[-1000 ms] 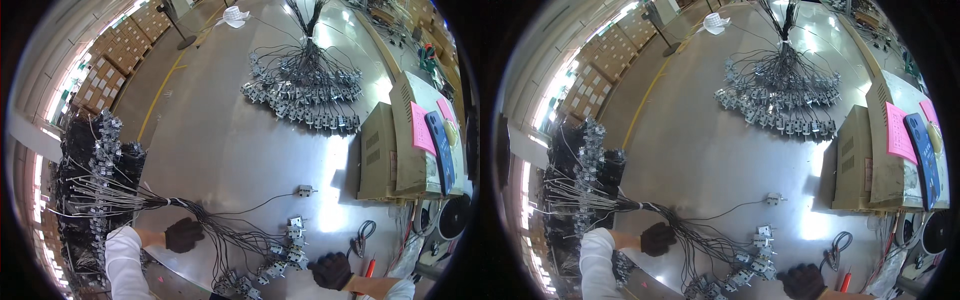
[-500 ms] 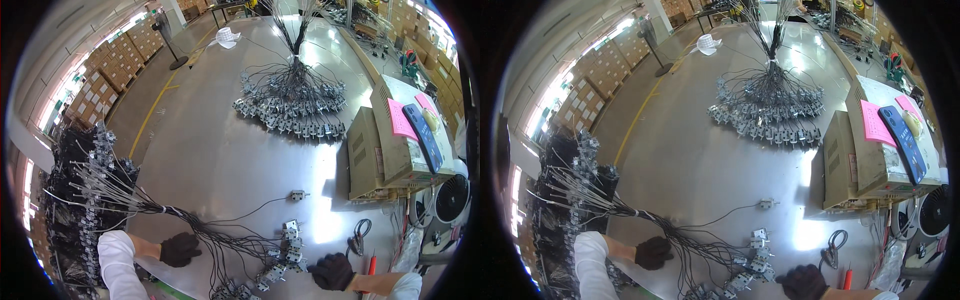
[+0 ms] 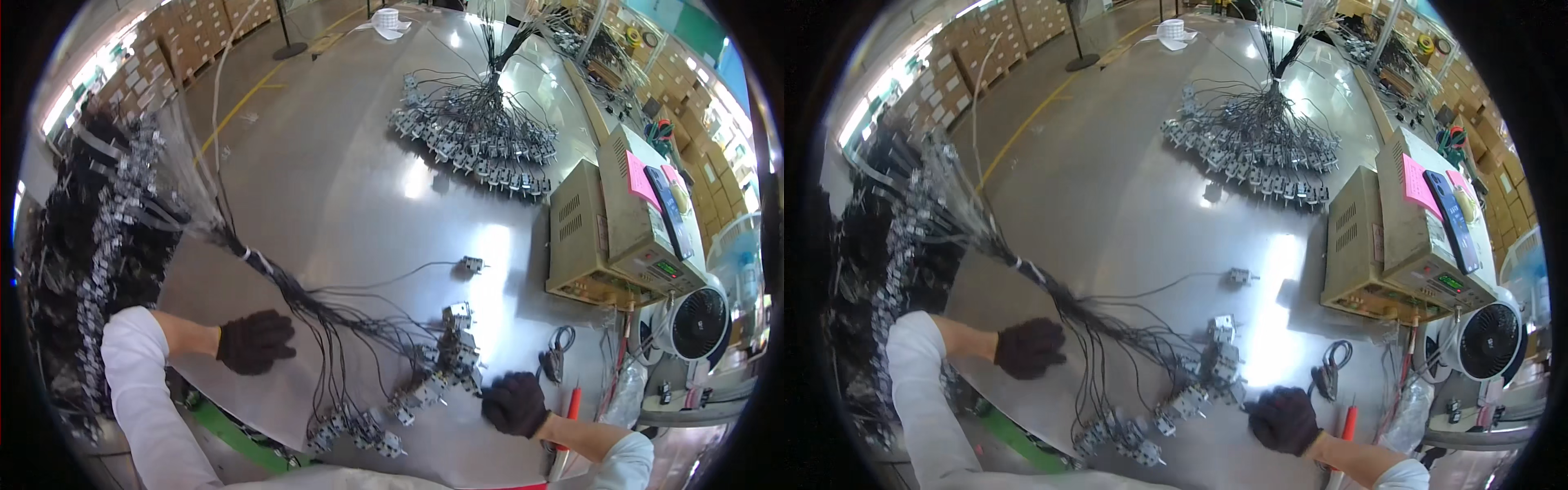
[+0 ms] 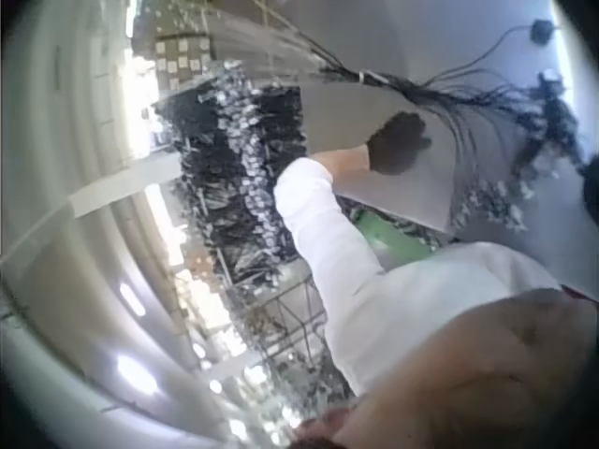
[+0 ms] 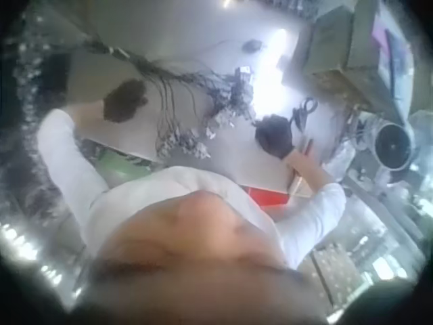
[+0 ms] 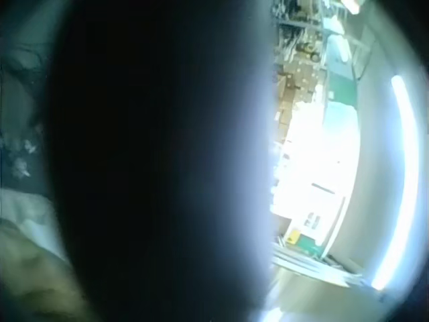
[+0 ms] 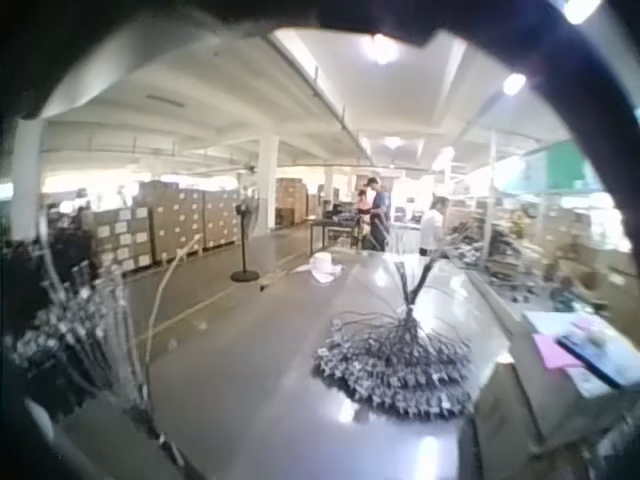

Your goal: Manually testing and organizing electronics wire harness components at a workstation.

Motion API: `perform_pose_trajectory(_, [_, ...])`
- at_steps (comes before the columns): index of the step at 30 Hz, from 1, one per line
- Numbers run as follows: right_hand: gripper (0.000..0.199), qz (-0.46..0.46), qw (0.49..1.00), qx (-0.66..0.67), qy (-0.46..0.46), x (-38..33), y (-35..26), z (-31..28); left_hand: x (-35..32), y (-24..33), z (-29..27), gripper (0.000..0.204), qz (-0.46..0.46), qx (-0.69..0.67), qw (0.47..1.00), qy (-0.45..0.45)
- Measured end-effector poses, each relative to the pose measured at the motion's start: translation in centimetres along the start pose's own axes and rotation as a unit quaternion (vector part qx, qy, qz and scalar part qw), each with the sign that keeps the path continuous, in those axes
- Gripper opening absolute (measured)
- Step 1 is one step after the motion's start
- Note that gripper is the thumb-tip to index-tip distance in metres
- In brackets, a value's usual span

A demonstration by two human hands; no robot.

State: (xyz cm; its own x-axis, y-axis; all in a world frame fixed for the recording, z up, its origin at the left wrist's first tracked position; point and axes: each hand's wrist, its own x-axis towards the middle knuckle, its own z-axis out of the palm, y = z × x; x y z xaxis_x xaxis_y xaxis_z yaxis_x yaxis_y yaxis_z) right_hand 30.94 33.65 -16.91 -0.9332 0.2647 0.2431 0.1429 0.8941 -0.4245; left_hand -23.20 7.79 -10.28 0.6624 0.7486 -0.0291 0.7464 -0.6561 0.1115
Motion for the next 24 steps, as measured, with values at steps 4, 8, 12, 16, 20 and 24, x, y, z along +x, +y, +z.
perform_pose_trajectory(4, [0.029,0.012,1.000,0.003,0.004,-3.3,-3.1,0.6,0.1,4.3,0.8,0.053,0.022,0.015,1.000,0.003])
perform_pose_trajectory(8, [0.031,0.010,0.999,-0.036,-0.004,-5.7,-6.0,1.0,-1.7,7.5,3.4,0.053,0.006,0.020,0.999,0.041])
perform_pose_trajectory(12, [0.031,0.011,0.997,-0.057,0.053,-9.0,-8.0,2.4,-1.5,10.6,4.1,0.053,0.018,0.042,0.995,0.083])
perform_pose_trajectory(16, [0.025,0.046,0.991,-0.121,0.032,-11.4,-12.1,2.2,-0.8,15.8,4.5,0.050,-0.007,0.040,0.994,0.100])
perform_pose_trajectory(20, [0.020,0.089,0.983,-0.155,0.048,-15.5,-14.8,2.7,-0.9,21.6,6.3,0.035,-0.119,0.038,0.983,0.131])
perform_pose_trajectory(24, [0.017,0.039,0.983,-0.163,0.069,-16.3,-20.1,3.3,-2.8,26.5,8.4,0.029,-0.288,0.038,0.937,0.194])
